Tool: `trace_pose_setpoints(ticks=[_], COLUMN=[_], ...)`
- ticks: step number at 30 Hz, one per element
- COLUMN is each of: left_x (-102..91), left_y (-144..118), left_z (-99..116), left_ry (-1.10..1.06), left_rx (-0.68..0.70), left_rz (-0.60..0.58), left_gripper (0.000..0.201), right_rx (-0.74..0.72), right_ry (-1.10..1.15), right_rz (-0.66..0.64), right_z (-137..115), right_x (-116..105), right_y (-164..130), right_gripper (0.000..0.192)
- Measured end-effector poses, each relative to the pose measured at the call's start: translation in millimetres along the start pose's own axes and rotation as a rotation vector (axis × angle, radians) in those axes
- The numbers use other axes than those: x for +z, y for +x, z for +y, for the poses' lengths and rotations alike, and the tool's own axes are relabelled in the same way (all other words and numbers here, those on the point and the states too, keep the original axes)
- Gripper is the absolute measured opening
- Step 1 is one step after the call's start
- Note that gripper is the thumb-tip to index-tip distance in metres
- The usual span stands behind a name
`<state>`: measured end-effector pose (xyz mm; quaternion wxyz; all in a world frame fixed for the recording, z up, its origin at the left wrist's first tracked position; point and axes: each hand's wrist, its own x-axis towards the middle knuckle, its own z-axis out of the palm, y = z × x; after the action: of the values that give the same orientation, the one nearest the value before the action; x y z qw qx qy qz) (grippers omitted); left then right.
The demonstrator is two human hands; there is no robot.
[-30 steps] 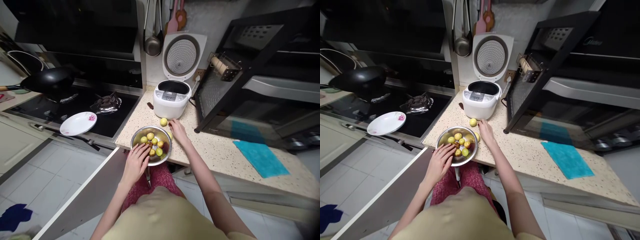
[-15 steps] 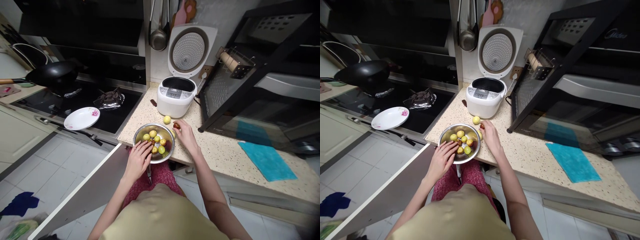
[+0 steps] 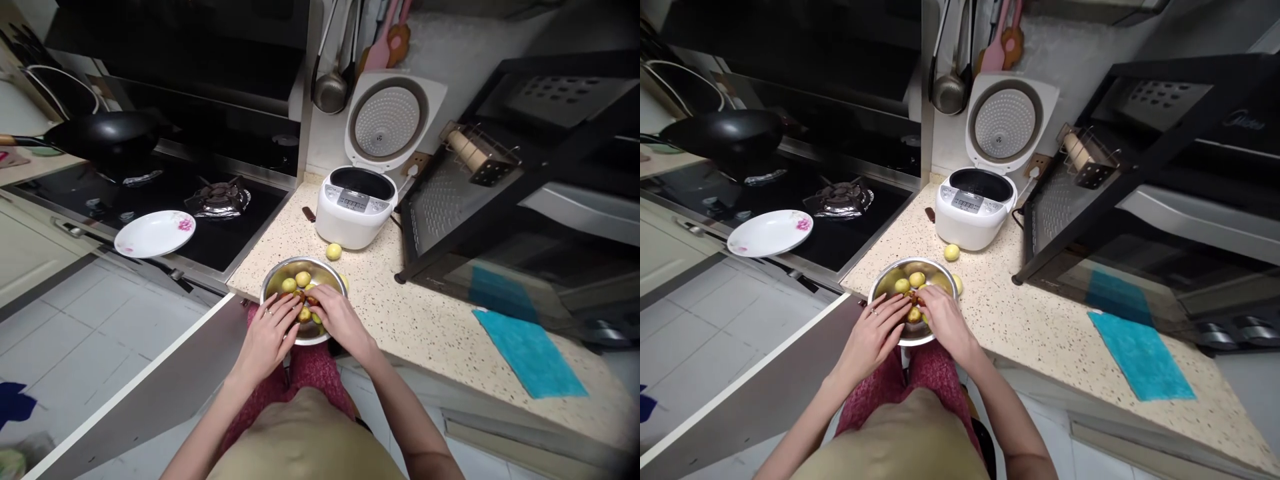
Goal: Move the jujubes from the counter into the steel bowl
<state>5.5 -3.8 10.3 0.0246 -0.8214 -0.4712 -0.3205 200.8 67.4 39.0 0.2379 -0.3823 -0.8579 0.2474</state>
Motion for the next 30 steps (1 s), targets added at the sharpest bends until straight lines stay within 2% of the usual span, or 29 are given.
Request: trace_pose_setpoints(ticks=[5, 11, 15, 24, 27, 30], left_x=[-3.8, -1.5, -1.5, -5.1, -5.1, -8.5], left_y=[8, 12, 14, 19, 18, 18], left_z=[6, 8, 9, 12, 13, 12], left_ry=[-0.005, -0.031, -0.023, 0.022, 0.030, 0.005], left_rx=[0.052, 0.029, 0.022, -0.009, -0.003, 0.000], left_rz=[-0.056, -0.113, -0.150, -0.231, -0.241, -0.243], left_gripper=[0.043, 0.048, 0.044, 0.039, 0.039, 0.043], right_rx=[-0.006, 0.038, 0.083, 0.073, 0.041, 0.000], right_ry=[0.007, 0.056, 0.079, 0.063, 0.099, 0.127], right_rz=[0.021, 0.055, 0.073, 0.043, 0.102, 0.232], right_z=[3, 5, 2, 5, 6, 8], right_x=[5, 6, 3, 7, 8, 8], right_y=[-6, -4, -3, -4, -8, -18], right_gripper=[0.039, 0.035, 0.037, 0.036, 0.034, 0.028])
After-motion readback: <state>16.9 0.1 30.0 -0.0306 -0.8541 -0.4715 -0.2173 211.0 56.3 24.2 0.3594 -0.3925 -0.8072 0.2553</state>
